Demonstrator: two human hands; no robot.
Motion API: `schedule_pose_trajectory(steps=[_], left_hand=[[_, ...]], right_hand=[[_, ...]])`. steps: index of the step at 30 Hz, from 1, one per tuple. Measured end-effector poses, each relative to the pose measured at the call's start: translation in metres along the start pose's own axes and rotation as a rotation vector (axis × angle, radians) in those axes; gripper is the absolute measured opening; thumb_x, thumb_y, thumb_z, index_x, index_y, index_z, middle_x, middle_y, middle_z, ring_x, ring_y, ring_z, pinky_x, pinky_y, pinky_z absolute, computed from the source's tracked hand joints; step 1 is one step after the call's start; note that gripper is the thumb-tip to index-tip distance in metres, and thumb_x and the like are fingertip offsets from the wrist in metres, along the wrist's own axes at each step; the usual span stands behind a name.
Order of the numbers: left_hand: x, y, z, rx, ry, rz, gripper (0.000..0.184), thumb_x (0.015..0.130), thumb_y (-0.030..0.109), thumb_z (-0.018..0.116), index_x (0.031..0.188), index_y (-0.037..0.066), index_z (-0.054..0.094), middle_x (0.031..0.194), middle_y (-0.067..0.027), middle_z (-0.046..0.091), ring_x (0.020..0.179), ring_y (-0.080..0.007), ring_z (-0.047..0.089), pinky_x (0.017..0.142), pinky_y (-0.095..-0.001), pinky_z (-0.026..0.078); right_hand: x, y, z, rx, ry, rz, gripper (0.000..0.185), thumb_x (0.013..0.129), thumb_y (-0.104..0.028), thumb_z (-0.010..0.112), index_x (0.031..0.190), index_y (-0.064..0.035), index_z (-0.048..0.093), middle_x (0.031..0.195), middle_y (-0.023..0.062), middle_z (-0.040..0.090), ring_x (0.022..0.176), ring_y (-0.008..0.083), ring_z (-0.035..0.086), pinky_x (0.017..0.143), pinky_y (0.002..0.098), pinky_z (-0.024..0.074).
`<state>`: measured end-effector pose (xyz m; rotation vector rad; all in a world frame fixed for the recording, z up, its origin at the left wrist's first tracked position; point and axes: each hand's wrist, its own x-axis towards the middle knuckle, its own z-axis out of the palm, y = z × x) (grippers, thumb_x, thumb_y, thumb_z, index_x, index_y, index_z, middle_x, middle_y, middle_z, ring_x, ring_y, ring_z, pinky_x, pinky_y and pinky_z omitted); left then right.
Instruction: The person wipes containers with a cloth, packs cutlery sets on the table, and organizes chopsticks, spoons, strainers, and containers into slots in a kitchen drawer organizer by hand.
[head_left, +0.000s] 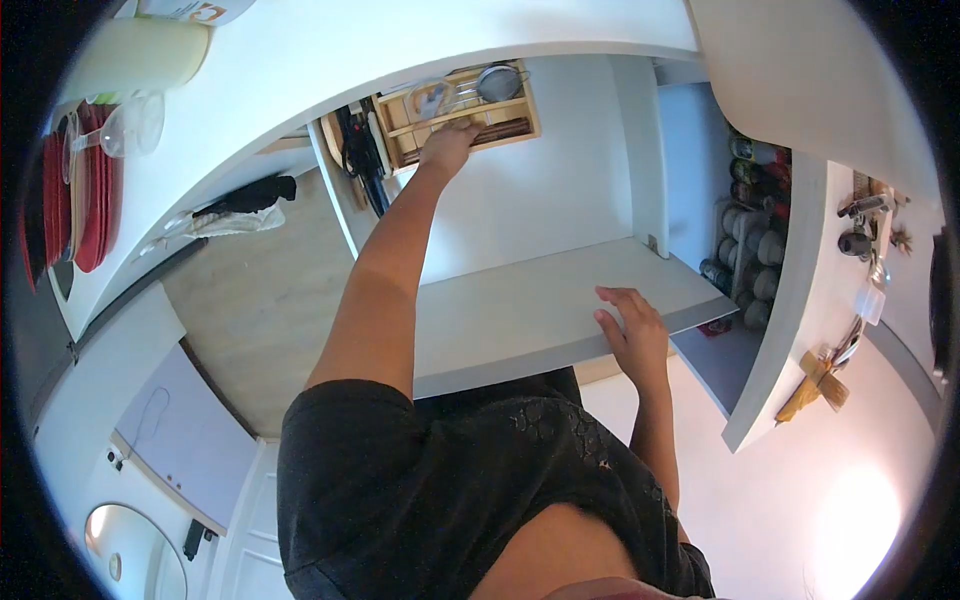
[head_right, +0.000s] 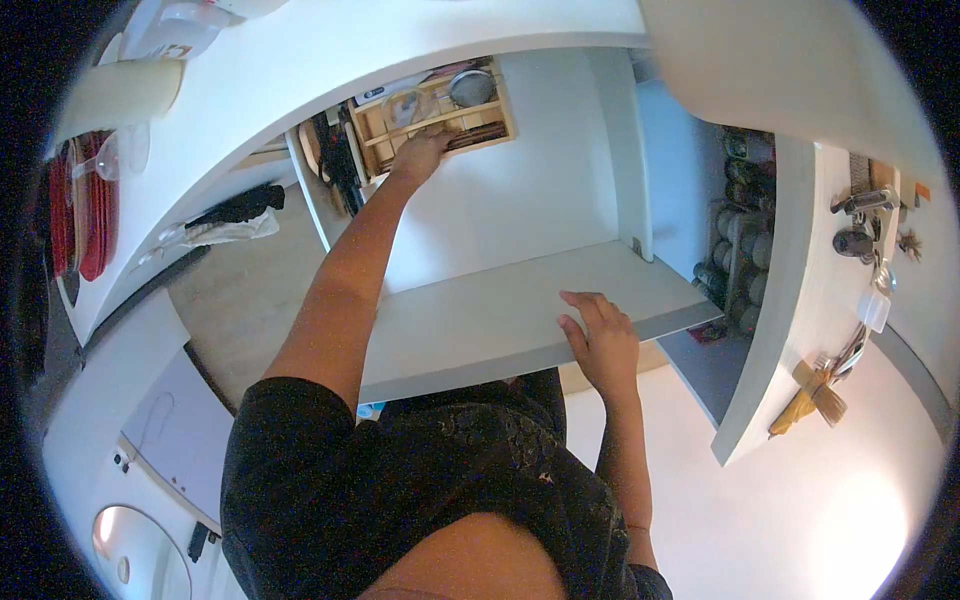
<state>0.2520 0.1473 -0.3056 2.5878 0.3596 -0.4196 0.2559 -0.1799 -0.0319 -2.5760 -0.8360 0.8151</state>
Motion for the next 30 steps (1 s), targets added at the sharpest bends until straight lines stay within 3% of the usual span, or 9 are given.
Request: schedule_pose_trajectory(steps=[5, 9, 11, 14, 17, 20, 25, 27, 30], left_hand=[[-0.005, 0.012, 0.004, -0.046, 0.201, 0.036, 0.038, 0.09, 0.023, 0.047, 0.127, 0.014, 0.05, 0.122, -0.0102, 0.053, 0.105, -0.0293, 0.056, 0.088, -0.042, 0.047], [-0.013, 0.029, 0.002, 0.011, 0.142, 0.057, 0.041, 0.091, 0.03, 0.047, 0.127, 0.01, 0.049, 0.121, -0.0099, 0.052, 0.109, -0.0296, 0.053, 0.089, -0.0423, 0.046], [-0.015, 0.026, 0.014, 0.09, 0.149, 0.036, 0.045, 0.092, 0.039, 0.044, 0.126, 0.01, 0.05, 0.125, -0.0065, 0.047, 0.117, -0.0241, 0.045, 0.092, -0.042, 0.043], [-0.022, 0.036, 0.002, 0.133, 0.157, 0.011, 0.045, 0.092, 0.04, 0.044, 0.123, 0.009, 0.052, 0.121, -0.0057, 0.046, 0.117, -0.0237, 0.043, 0.092, -0.0412, 0.043], [-0.015, 0.035, 0.009, 0.001, 0.131, -0.111, 0.044, 0.091, 0.039, 0.046, 0.122, 0.009, 0.053, 0.117, -0.006, 0.046, 0.114, -0.0247, 0.044, 0.092, -0.0419, 0.043], [-0.013, 0.028, 0.008, -0.034, 0.24, -0.035, 0.043, 0.092, 0.038, 0.046, 0.113, 0.003, 0.057, 0.111, -0.0118, 0.049, 0.105, -0.0297, 0.048, 0.089, -0.0419, 0.045], [-0.019, 0.031, 0.0, 0.051, 0.265, -0.03, 0.034, 0.088, 0.034, 0.053, 0.112, 0.01, 0.058, 0.108, -0.0067, 0.052, 0.109, -0.0256, 0.048, 0.088, -0.0423, 0.045], [-0.018, 0.026, 0.007, -0.135, 0.315, -0.013, 0.026, 0.086, 0.028, 0.057, 0.103, 0.009, 0.062, 0.1, -0.0086, 0.057, 0.101, -0.0278, 0.054, 0.086, -0.0418, 0.045], [-0.022, 0.024, 0.003, -0.119, 0.478, 0.131, 0.022, 0.085, 0.023, 0.058, 0.098, 0.007, 0.065, 0.099, -0.0129, 0.06, 0.095, -0.0319, 0.057, 0.083, -0.042, 0.045]], right_hand=[[0.0, 0.004, 0.004, -0.01, 0.035, -0.017, 0.027, 0.082, -0.024, 0.062, 0.108, -0.0157, 0.06, 0.1, 0.0049, 0.061, 0.09, 0.026, 0.06, 0.075, 0.0386, 0.0468], [0.0, 0.004, 0.006, -0.042, 0.047, -0.024, 0.026, 0.082, -0.024, 0.062, 0.106, -0.0159, 0.061, 0.097, 0.0048, 0.062, 0.087, 0.0262, 0.06, 0.074, 0.0385, 0.0471], [0.0, 0.003, 0.007, -0.048, 0.042, -0.031, 0.025, 0.082, -0.024, 0.062, 0.106, -0.0159, 0.061, 0.097, 0.0047, 0.062, 0.086, 0.0261, 0.06, 0.074, 0.0383, 0.047], [0.0, 0.003, 0.008, -0.057, 0.072, -0.039, 0.024, 0.082, -0.023, 0.062, 0.104, -0.0159, 0.062, 0.095, 0.0045, 0.062, 0.085, 0.0258, 0.06, 0.073, 0.0382, 0.047], [-0.002, 0.006, 0.009, -0.049, 0.089, -0.033, 0.023, 0.081, -0.022, 0.062, 0.103, -0.0157, 0.062, 0.094, 0.0041, 0.062, 0.084, 0.0252, 0.06, 0.073, 0.0382, 0.0468], [-0.002, 0.005, 0.009, -0.058, 0.116, -0.048, 0.023, 0.081, -0.022, 0.062, 0.103, -0.0153, 0.062, 0.094, 0.0038, 0.063, 0.083, 0.0248, 0.06, 0.072, 0.0379, 0.0466], [-0.004, 0.005, 0.01, -0.064, 0.135, -0.047, 0.022, 0.081, -0.022, 0.062, 0.101, -0.0146, 0.063, 0.093, 0.0036, 0.063, 0.083, 0.0248, 0.06, 0.072, 0.0375, 0.0466], [-0.002, 0.007, 0.012, -0.047, 0.132, -0.059, 0.021, 0.081, -0.022, 0.062, 0.101, -0.0139, 0.063, 0.093, 0.0045, 0.062, 0.083, 0.0254, 0.06, 0.072, 0.038, 0.0467], [-0.009, 0.012, 0.011, 0.062, 0.154, -0.102, 0.021, 0.082, -0.02, 0.06, 0.102, -0.0122, 0.061, 0.093, 0.0076, 0.061, 0.084, 0.0284, 0.06, 0.073, 0.0393, 0.0471]])
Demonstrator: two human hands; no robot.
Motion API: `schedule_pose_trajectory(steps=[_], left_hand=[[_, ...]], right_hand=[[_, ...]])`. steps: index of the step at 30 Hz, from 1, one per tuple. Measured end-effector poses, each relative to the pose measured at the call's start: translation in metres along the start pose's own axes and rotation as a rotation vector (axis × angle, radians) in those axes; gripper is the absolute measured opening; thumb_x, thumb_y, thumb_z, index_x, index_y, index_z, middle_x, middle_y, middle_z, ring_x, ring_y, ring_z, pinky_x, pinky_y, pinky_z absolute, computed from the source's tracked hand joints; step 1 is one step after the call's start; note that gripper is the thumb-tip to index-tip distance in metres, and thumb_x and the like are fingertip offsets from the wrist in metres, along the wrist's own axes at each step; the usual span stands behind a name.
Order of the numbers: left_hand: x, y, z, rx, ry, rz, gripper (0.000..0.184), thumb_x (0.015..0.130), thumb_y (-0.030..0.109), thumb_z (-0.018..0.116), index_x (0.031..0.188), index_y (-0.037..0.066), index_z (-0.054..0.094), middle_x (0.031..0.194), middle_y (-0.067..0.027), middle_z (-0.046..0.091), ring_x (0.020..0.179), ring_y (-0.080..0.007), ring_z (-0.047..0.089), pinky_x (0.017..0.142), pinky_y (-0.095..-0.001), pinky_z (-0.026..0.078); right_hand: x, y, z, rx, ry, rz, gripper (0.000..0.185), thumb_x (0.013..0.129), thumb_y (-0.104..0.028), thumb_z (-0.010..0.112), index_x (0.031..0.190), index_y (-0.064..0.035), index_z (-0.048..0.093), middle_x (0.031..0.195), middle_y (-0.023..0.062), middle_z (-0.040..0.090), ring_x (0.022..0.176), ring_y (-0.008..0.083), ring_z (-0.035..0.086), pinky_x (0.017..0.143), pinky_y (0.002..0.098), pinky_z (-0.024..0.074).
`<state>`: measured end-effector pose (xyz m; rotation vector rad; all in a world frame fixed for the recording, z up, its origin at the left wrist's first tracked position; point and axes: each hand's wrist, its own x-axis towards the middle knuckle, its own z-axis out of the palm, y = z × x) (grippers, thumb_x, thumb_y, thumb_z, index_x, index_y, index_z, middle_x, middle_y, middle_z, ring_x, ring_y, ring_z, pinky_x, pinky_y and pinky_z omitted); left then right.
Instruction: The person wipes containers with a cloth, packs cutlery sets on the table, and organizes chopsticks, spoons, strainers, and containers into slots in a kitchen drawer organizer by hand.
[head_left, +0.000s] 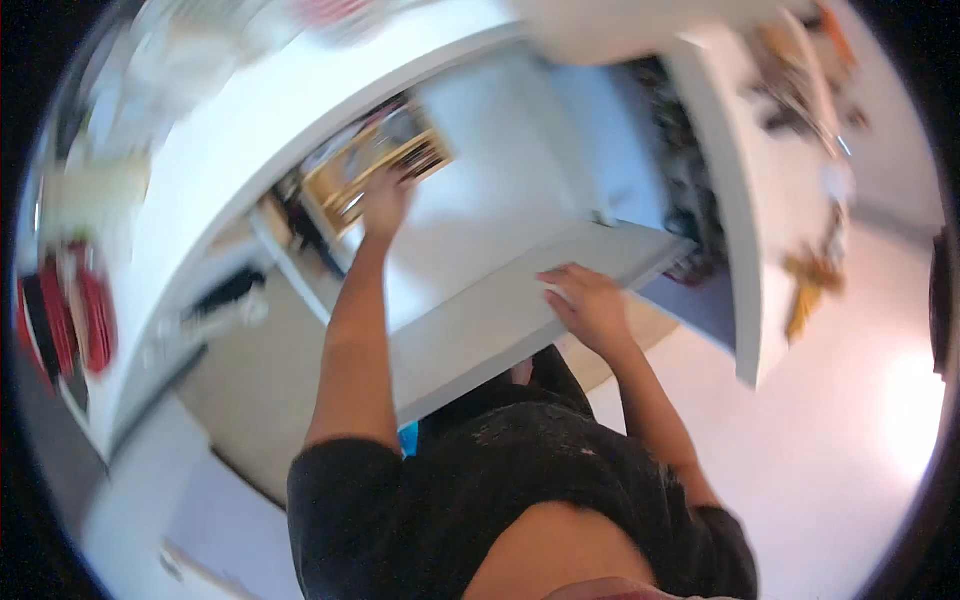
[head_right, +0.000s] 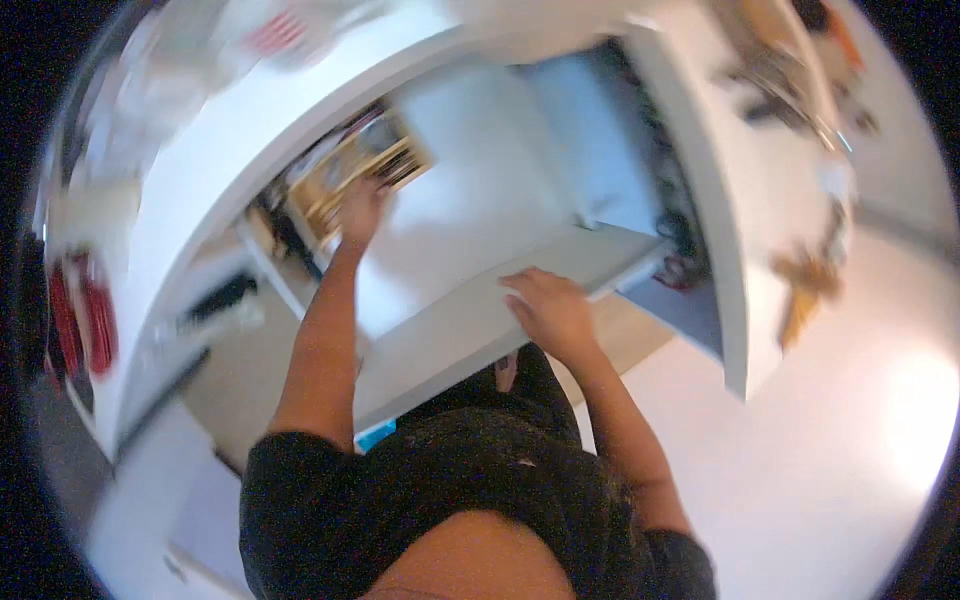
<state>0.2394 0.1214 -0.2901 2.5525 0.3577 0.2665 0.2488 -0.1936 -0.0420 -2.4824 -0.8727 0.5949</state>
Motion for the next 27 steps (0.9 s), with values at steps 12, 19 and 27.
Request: schedule_pose_trajectory(steps=[12, 19, 27], left_hand=[[0.015, 0.232, -0.169, -0.366, 0.124, 0.347, 0.016, 0.09, 0.005, 0.051, 0.103, -0.001, 0.057, 0.106, -0.0143, 0.05, 0.098, -0.024, 0.05, 0.082, -0.0331, 0.043], [0.002, 0.427, -0.187, -0.33, 0.343, 0.623, 0.012, 0.086, 0.001, 0.054, 0.097, -0.001, 0.057, 0.099, -0.0145, 0.052, 0.09, -0.0244, 0.051, 0.078, -0.0322, 0.044], [-0.005, 0.67, -0.137, -0.595, 0.093, 0.959, 0.007, 0.084, 0.005, 0.059, 0.091, 0.003, 0.06, 0.091, -0.0077, 0.057, 0.083, -0.0208, 0.055, 0.076, -0.031, 0.044]], right_hand=[[-0.137, 0.027, -0.185, 0.0, 0.993, 0.021, 0.023, 0.079, -0.033, 0.069, 0.081, -0.0114, 0.06, 0.076, 0.0063, 0.055, 0.067, 0.0229, 0.058, 0.061, 0.0345, 0.0471], [-0.206, 0.216, -0.295, 0.031, 1.277, 0.502, 0.015, 0.083, -0.021, 0.062, 0.088, -0.0077, 0.063, 0.081, 0.0078, 0.059, 0.071, 0.0239, 0.061, 0.063, 0.0338, 0.0482], [-0.156, 0.319, -0.318, -0.14, 0.853, 0.742, 0.024, 0.08, -0.026, 0.061, 0.078, -0.0025, 0.066, 0.078, 0.0159, 0.066, 0.074, 0.0312, 0.065, 0.066, 0.0393, 0.0521]])
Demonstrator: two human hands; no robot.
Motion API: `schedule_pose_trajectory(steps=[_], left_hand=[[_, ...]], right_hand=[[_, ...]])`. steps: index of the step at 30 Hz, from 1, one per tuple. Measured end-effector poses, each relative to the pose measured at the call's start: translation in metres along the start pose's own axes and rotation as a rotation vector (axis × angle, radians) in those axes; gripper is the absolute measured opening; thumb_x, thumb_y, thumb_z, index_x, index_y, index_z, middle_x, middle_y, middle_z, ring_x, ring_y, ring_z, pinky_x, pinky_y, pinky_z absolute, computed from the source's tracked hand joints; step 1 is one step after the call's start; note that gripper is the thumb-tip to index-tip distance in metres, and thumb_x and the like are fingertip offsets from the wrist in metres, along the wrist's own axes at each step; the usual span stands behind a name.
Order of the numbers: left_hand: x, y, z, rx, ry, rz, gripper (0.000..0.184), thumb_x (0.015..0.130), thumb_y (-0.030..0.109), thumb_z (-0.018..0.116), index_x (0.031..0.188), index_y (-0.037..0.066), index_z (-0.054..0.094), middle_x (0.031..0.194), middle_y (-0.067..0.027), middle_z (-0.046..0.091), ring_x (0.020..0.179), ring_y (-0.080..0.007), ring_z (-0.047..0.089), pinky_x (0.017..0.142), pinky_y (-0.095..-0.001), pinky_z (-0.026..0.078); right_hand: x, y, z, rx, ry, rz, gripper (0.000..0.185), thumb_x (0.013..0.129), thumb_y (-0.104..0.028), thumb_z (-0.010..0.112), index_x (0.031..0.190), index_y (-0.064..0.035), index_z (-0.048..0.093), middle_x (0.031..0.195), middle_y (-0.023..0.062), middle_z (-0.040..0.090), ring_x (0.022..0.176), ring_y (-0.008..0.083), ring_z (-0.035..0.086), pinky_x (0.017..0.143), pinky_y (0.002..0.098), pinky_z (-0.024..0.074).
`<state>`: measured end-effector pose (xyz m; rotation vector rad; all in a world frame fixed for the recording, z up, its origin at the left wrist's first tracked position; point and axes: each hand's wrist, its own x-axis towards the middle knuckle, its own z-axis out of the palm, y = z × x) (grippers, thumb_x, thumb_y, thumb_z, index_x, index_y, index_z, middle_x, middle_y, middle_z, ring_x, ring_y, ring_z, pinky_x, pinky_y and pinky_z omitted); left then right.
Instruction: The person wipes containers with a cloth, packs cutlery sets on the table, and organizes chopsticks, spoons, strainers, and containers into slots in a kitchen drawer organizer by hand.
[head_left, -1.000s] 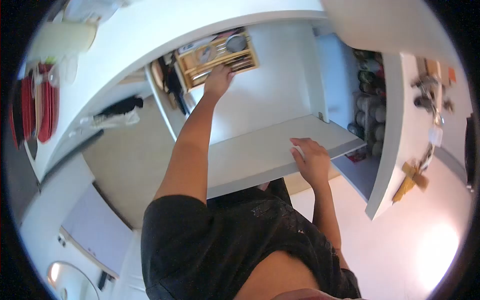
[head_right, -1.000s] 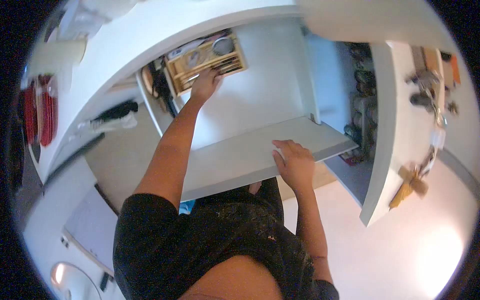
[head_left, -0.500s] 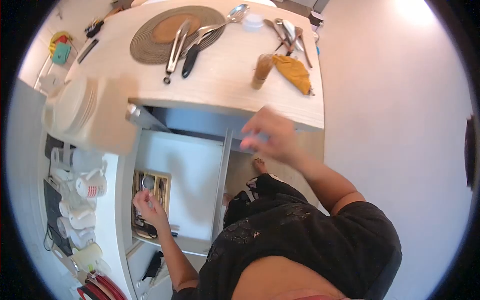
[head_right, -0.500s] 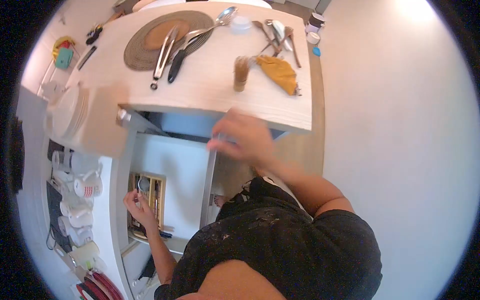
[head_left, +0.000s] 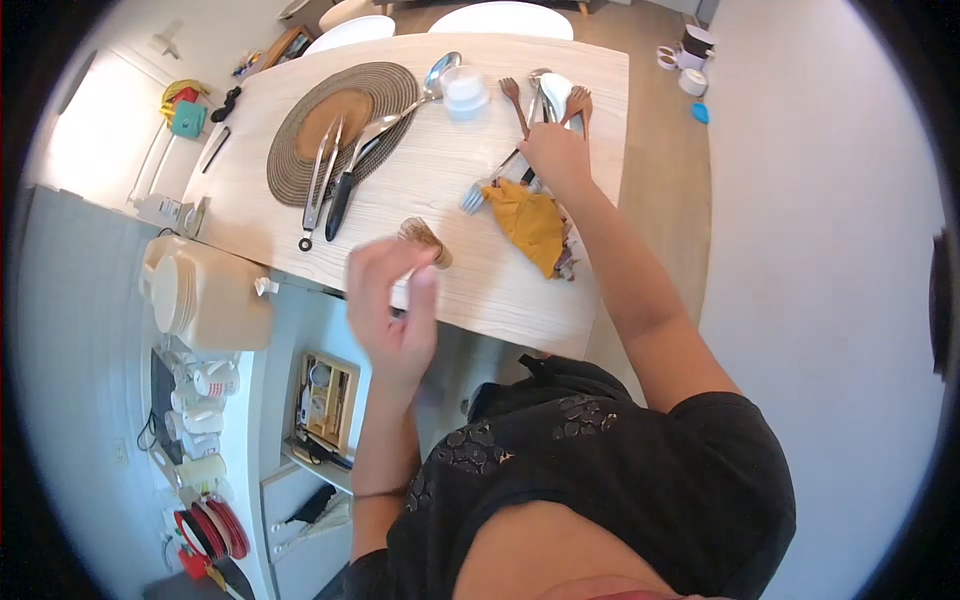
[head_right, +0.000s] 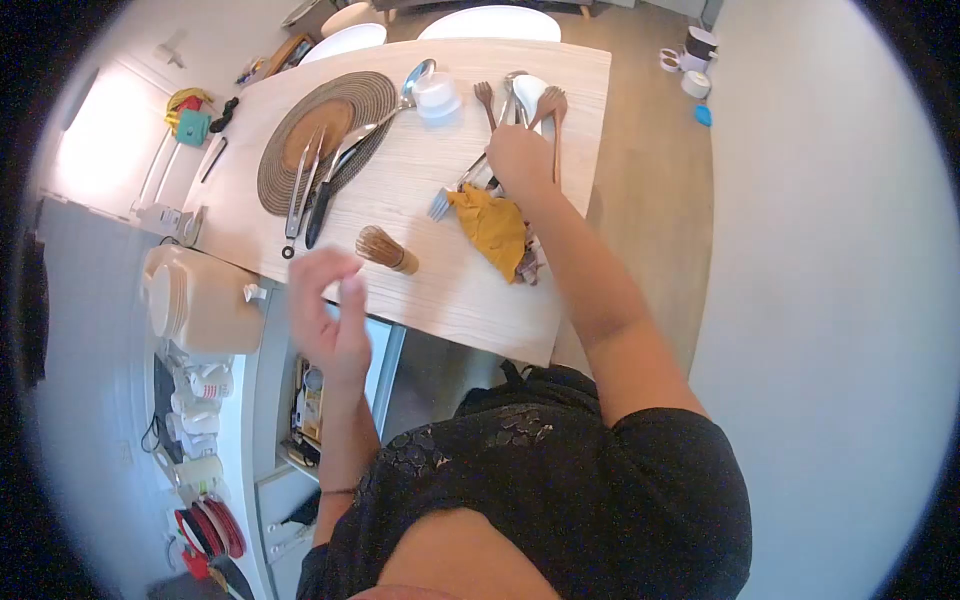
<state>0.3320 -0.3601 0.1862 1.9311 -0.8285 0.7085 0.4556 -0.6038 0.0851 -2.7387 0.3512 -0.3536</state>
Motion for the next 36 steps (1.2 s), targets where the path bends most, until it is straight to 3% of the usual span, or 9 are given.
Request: schedule_pose_trajectory(steps=[4, 9, 14, 16, 21, 28, 31, 33, 36], left_hand=[[0.036, -0.015, 0.081, -0.432, -0.125, -0.524, 0.019, 0.09, 0.017, 0.057, 0.1, 0.001, 0.056, 0.096, -0.0051, 0.053, 0.089, -0.011, 0.052, 0.079, -0.0277, 0.041], [0.065, -0.05, 0.158, -0.74, 0.022, -1.065, 0.031, 0.096, 0.028, 0.046, 0.113, 0.002, 0.048, 0.106, -0.0058, 0.051, 0.097, -0.0138, 0.05, 0.086, -0.0306, 0.041], [0.075, -0.058, 0.175, -1.085, -0.098, -1.069, 0.03, 0.099, 0.027, 0.037, 0.111, 0.002, 0.047, 0.085, -0.0034, 0.052, 0.074, -0.0123, 0.051, 0.064, -0.0247, 0.044], [0.072, -0.066, 0.176, -1.119, -0.062, -1.068, 0.028, 0.1, 0.025, 0.033, 0.11, 0.003, 0.048, 0.073, -0.0004, 0.045, 0.059, -0.0084, 0.041, 0.051, -0.0215, 0.036], [0.076, -0.061, 0.169, -0.983, 0.027, -1.124, 0.027, 0.1, 0.025, 0.032, 0.109, 0.005, 0.048, 0.071, 0.0003, 0.042, 0.055, -0.007, 0.035, 0.047, -0.0213, 0.03], [0.074, -0.075, 0.161, -0.933, -0.153, -1.066, 0.03, 0.099, 0.026, 0.036, 0.11, 0.002, 0.05, 0.069, 0.0023, 0.04, 0.054, -0.0059, 0.035, 0.045, -0.0211, 0.029], [0.075, -0.072, 0.158, -0.883, -0.194, -1.065, 0.031, 0.099, 0.026, 0.037, 0.111, 0.001, 0.051, 0.069, 0.0028, 0.041, 0.054, -0.0058, 0.037, 0.046, -0.0207, 0.032], [0.075, -0.07, 0.16, -0.846, -0.223, -1.051, 0.032, 0.1, 0.025, 0.037, 0.112, 0.0, 0.052, 0.07, 0.0028, 0.042, 0.054, -0.0059, 0.039, 0.048, -0.0202, 0.034], [0.078, -0.063, 0.173, -0.713, -0.154, -1.016, 0.033, 0.1, 0.026, 0.036, 0.113, 0.0, 0.051, 0.074, 0.0008, 0.048, 0.057, -0.0073, 0.045, 0.053, -0.0204, 0.04]], right_hand=[[0.003, 0.01, -0.003, 0.132, 0.045, 0.034, 0.029, 0.079, -0.028, 0.063, 0.074, -0.0002, 0.066, 0.073, 0.017, 0.066, 0.067, 0.0322, 0.065, 0.063, 0.0411, 0.0514], [-0.049, 0.011, -0.039, 0.604, -0.021, 0.017, 0.035, 0.082, -0.034, 0.062, 0.075, 0.0006, 0.064, 0.072, 0.0184, 0.064, 0.066, 0.0314, 0.064, 0.061, 0.0397, 0.0494], [-0.062, 0.025, -0.046, 0.765, -0.167, -0.058, 0.038, 0.084, -0.037, 0.061, 0.075, -0.0001, 0.064, 0.069, 0.0179, 0.063, 0.064, 0.0312, 0.063, 0.061, 0.0396, 0.048], [-0.022, 0.051, -0.036, 0.816, -0.04, 0.161, 0.037, 0.085, -0.036, 0.06, 0.079, -0.0001, 0.064, 0.068, 0.0181, 0.063, 0.068, 0.0317, 0.063, 0.063, 0.0402, 0.0478], [0.038, 0.068, -0.026, 0.251, -0.026, 0.276, 0.037, 0.082, -0.039, 0.06, 0.087, -0.0025, 0.066, 0.079, 0.0171, 0.064, 0.075, 0.0315, 0.064, 0.068, 0.0392, 0.0502], [0.046, 0.063, -0.004, 0.37, 0.089, 0.225, 0.04, 0.077, -0.036, 0.063, 0.088, 0.0025, 0.065, 0.094, 0.0212, 0.061, 0.078, 0.0346, 0.064, 0.069, 0.0414, 0.0506], [0.051, 0.061, -0.015, 0.585, 0.088, 0.227, 0.037, 0.08, -0.033, 0.063, 0.082, 0.0033, 0.065, 0.084, 0.0165, 0.062, 0.072, 0.0261, 0.064, 0.063, 0.0357, 0.0505], [0.051, 0.059, -0.034, 1.085, -0.173, 0.169, 0.035, 0.084, -0.037, 0.063, 0.079, -0.0022, 0.061, 0.065, 0.0033, 0.056, 0.057, 0.0082, 0.05, 0.05, 0.0228, 0.0411], [0.039, 0.038, -0.061, 1.132, -0.268, 0.078, 0.034, 0.084, -0.036, 0.064, 0.076, -0.0034, 0.061, 0.064, -0.0008, 0.054, 0.054, 0.0061, 0.044, 0.049, 0.0211, 0.0367]])
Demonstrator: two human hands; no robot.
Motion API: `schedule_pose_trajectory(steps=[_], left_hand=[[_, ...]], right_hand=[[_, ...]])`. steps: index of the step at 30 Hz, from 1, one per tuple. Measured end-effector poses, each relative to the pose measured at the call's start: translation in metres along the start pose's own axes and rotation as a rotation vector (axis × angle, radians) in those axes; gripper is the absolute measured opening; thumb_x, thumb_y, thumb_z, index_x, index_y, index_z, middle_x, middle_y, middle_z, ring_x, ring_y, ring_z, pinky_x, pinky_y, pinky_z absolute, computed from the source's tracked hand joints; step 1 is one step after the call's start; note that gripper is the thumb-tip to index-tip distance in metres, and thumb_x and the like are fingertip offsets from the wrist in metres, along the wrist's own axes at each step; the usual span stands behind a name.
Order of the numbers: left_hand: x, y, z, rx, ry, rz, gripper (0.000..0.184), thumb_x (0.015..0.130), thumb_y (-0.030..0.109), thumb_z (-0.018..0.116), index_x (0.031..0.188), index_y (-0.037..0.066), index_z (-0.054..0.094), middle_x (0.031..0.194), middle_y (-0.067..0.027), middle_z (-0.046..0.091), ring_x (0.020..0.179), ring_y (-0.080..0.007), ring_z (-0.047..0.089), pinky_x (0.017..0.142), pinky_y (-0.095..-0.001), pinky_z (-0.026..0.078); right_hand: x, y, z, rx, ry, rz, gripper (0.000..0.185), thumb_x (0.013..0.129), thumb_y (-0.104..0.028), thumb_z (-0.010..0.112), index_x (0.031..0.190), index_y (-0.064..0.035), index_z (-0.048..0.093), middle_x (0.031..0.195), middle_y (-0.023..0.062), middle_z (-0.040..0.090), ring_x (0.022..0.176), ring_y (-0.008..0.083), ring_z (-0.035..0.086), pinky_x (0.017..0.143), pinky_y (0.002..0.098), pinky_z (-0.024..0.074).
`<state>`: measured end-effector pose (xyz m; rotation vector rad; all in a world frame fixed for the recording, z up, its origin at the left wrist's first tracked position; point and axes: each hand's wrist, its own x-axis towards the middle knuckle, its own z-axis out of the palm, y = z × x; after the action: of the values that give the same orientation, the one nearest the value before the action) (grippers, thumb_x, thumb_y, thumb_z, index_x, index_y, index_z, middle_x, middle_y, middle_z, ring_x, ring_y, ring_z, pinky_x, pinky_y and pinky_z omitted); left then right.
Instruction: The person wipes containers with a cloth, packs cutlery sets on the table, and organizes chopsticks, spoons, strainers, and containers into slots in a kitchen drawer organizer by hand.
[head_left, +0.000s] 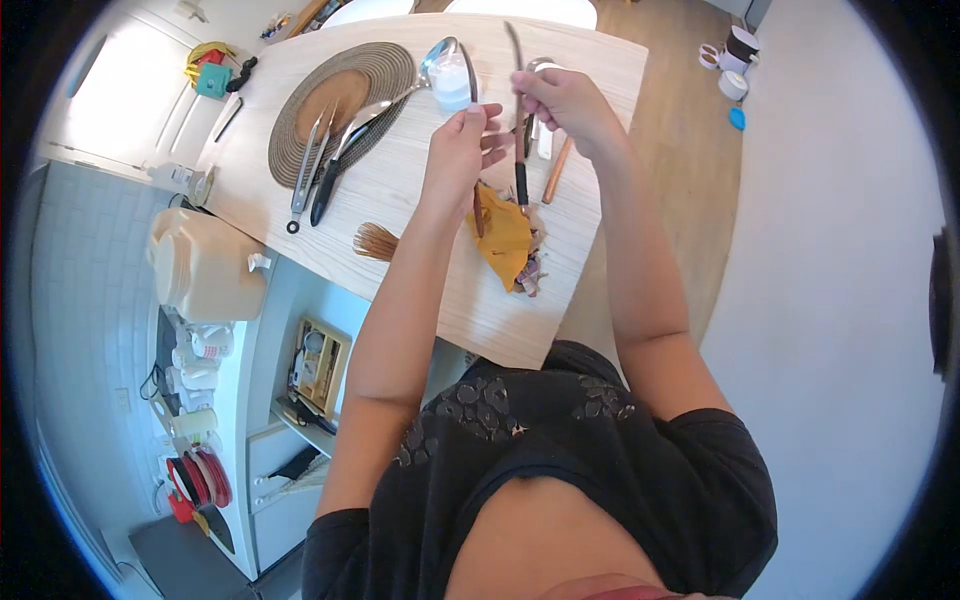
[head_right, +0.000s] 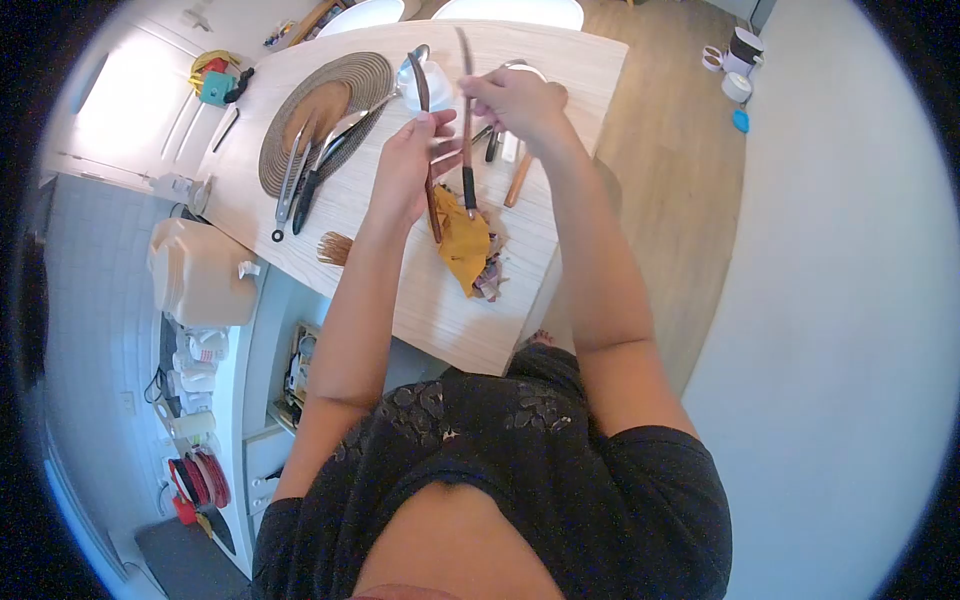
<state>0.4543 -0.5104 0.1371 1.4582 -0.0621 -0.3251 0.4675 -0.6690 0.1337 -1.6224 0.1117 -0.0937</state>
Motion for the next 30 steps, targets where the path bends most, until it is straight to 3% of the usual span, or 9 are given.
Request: schedule_pose_trajectory(steps=[3, 7, 9, 13, 15, 19, 23, 24, 30], left_hand=[[-0.006, 0.011, 0.016, -0.073, 0.036, -0.028, 0.033, 0.1, 0.027, 0.035, 0.112, 0.001, 0.052, 0.079, -0.0018, 0.053, 0.061, -0.0094, 0.05, 0.057, -0.0214, 0.045], [-0.007, 0.001, 0.012, -0.091, -0.024, -0.019, 0.033, 0.1, 0.029, 0.032, 0.105, 0.002, 0.051, 0.075, -0.0016, 0.052, 0.054, -0.0078, 0.042, 0.049, -0.0214, 0.038], [-0.01, -0.006, 0.007, -0.094, -0.021, -0.047, 0.033, 0.1, 0.03, 0.032, 0.103, 0.002, 0.051, 0.069, 0.0009, 0.046, 0.05, -0.0063, 0.035, 0.047, -0.0215, 0.033], [-0.013, -0.006, -0.005, -0.128, 0.054, 0.001, 0.033, 0.099, 0.034, 0.037, 0.101, 0.004, 0.051, 0.066, 0.0028, 0.04, 0.049, -0.0058, 0.032, 0.048, -0.0216, 0.031], [-0.015, -0.008, -0.006, -0.144, 0.044, 0.012, 0.03, 0.099, 0.034, 0.038, 0.099, 0.006, 0.051, 0.067, 0.0029, 0.04, 0.05, -0.0054, 0.032, 0.049, -0.0221, 0.031], [-0.015, -0.011, -0.007, -0.102, 0.059, 0.029, 0.027, 0.099, 0.034, 0.039, 0.096, 0.009, 0.049, 0.069, 0.0021, 0.042, 0.054, -0.0075, 0.038, 0.052, -0.0225, 0.034], [-0.019, -0.013, 0.005, -0.077, 0.064, -0.003, 0.027, 0.098, 0.034, 0.039, 0.098, 0.009, 0.049, 0.077, -0.0007, 0.051, 0.061, -0.0117, 0.05, 0.059, -0.0228, 0.042], [-0.023, -0.009, 0.01, -0.089, 0.052, -0.011, 0.026, 0.099, 0.032, 0.038, 0.099, 0.008, 0.049, 0.085, -0.0029, 0.056, 0.071, -0.0135, 0.057, 0.066, -0.0256, 0.047], [-0.019, -0.01, 0.018, -0.328, -0.017, -0.066, 0.03, 0.1, 0.028, 0.036, 0.11, 0.003, 0.049, 0.094, -0.0074, 0.055, 0.086, -0.016, 0.056, 0.078, -0.031, 0.048]], right_hand=[[-0.02, -0.017, 0.015, -0.029, -0.084, -0.013, 0.034, 0.084, -0.036, 0.065, 0.078, -0.0025, 0.063, 0.067, -0.0001, 0.056, 0.058, 0.0059, 0.048, 0.053, 0.0202, 0.0392], [-0.026, 0.007, 0.013, -0.081, -0.031, -0.079, 0.038, 0.086, -0.038, 0.063, 0.082, -0.0008, 0.061, 0.069, 0.0042, 0.06, 0.065, 0.0126, 0.056, 0.059, 0.0262, 0.0448], [-0.024, 0.033, 0.004, -0.432, 0.401, -0.099, 0.036, 0.086, -0.037, 0.061, 0.081, -0.0012, 0.06, 0.072, 0.0113, 0.062, 0.067, 0.0217, 0.06, 0.062, 0.0327, 0.0468], [-0.027, 0.066, -0.014, -0.795, 0.507, -0.006, 0.037, 0.085, -0.038, 0.06, 0.08, -0.0007, 0.059, 0.077, 0.0163, 0.063, 0.072, 0.0291, 0.062, 0.066, 0.0374, 0.0476], [-0.029, 0.067, -0.01, -0.972, 0.347, 0.078, 0.037, 0.084, -0.037, 0.059, 0.081, -0.0005, 0.059, 0.076, 0.0166, 0.064, 0.072, 0.031, 0.062, 0.066, 0.0391, 0.0482], [-0.027, 0.059, -0.015, -0.997, 0.256, 0.112, 0.038, 0.085, -0.037, 0.057, 0.081, 0.0005, 0.06, 0.073, 0.0164, 0.064, 0.069, 0.0287, 0.063, 0.064, 0.0382, 0.0491], [-0.05, 0.024, -0.015, -0.538, 0.277, 0.077, 0.033, 0.081, -0.032, 0.06, 0.084, 0.0001, 0.062, 0.079, 0.0176, 0.065, 0.073, 0.0305, 0.064, 0.065, 0.0391, 0.0497], [-0.059, 0.015, -0.007, -0.388, 0.226, 0.053, 0.032, 0.081, -0.032, 0.06, 0.084, 0.0002, 0.062, 0.078, 0.0171, 0.065, 0.072, 0.0299, 0.064, 0.064, 0.0385, 0.0493], [-0.084, 0.004, 0.036, -0.429, 0.082, -0.139, 0.03, 0.083, -0.03, 0.059, 0.086, -0.0004, 0.063, 0.074, 0.0155, 0.064, 0.067, 0.028, 0.063, 0.063, 0.0367, 0.0489]])
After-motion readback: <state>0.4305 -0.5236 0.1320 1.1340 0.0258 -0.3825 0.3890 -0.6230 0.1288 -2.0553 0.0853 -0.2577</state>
